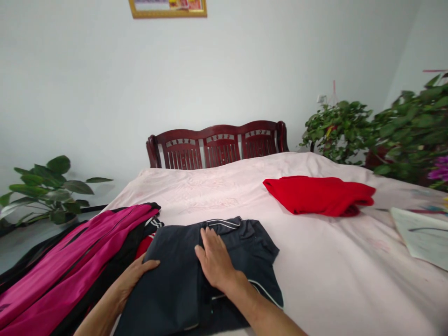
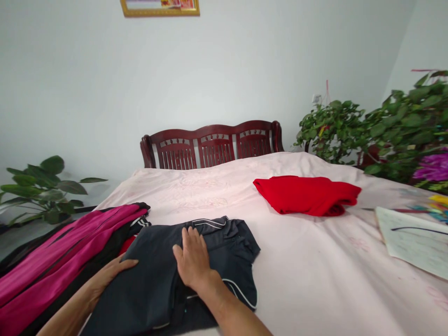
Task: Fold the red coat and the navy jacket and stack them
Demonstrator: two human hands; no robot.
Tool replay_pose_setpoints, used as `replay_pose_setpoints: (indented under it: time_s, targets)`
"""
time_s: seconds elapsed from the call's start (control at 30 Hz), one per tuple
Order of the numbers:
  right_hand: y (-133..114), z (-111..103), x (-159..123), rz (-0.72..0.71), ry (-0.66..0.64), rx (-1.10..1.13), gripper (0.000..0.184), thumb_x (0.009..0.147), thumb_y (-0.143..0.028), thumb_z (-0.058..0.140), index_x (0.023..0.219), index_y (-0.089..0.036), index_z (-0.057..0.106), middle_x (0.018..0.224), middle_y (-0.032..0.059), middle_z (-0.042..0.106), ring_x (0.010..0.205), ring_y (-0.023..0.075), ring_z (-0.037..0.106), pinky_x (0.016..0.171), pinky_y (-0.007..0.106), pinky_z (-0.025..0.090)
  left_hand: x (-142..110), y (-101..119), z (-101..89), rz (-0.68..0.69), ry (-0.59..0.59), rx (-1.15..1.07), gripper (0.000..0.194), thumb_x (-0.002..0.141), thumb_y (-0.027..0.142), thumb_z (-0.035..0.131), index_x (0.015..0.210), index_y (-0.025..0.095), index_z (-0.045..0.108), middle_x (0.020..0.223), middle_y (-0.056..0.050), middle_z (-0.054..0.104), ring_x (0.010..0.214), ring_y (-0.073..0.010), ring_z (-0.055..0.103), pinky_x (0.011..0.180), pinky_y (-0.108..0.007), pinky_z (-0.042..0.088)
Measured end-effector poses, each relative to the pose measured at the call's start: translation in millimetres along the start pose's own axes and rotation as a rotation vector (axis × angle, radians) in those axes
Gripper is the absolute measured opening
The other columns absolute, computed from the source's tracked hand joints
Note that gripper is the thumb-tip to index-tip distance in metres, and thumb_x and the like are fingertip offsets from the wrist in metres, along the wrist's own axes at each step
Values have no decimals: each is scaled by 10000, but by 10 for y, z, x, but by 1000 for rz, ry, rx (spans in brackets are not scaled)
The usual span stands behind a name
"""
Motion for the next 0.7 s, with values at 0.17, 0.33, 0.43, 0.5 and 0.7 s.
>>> replay_pose_setpoints:
  time_s: [0.17,0.33,0.43,0.5,0.7]
  targets:
    - [-100,421,17,1,-141,102,661,990,-425,351,1532,-50,297,1595,182,269,1493,308,184,1220,470,131,-213,-9,-208,22,79,-53,704,693,269,766,1340,199,496,887,-61,784,794,-323,759,730,-455,633]
    - [18,312,51,114,-228,358,718,994,-500,313,1531,-25,276,1605,188,237,1501,270,167,1224,425,109,-398,261,18,1,21,-34,782,724,287,786,1420,232,434,970,-62,774,863,-320,753,770,-463,624]
    - [-18,88,40,120,-154,690,764,973,-594,327,1525,-65,315,1609,155,249,1498,226,187,1224,382,105,-487,502,314,59,-11,46,819,746,369,787,1457,261,393,1087,-68,749,936,-288,738,827,-422,606]
    - [-48,-48,24,135,-106,996,725,953,-637,357,1496,-158,396,1583,108,339,1472,216,270,1211,391,169,-533,638,597,141,-57,139,801,783,457,743,1472,272,377,1187,-73,709,993,-253,714,841,-370,591]
    - [205,-558,-105,217,-198,1533,635,943,-673,326,1341,-234,555,1259,99,672,1138,268,637,997,462,461,-508,605,1491,469,-313,548,718,869,535,566,1474,180,409,1230,-136,637,1010,-246,669,840,-407,563]
Point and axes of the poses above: each hand's wrist, its own x-axis towards the middle knuckle, its own z-axis out of the palm, y = z × x, the point moved 5 cm from there along x, towards the middle knuckle
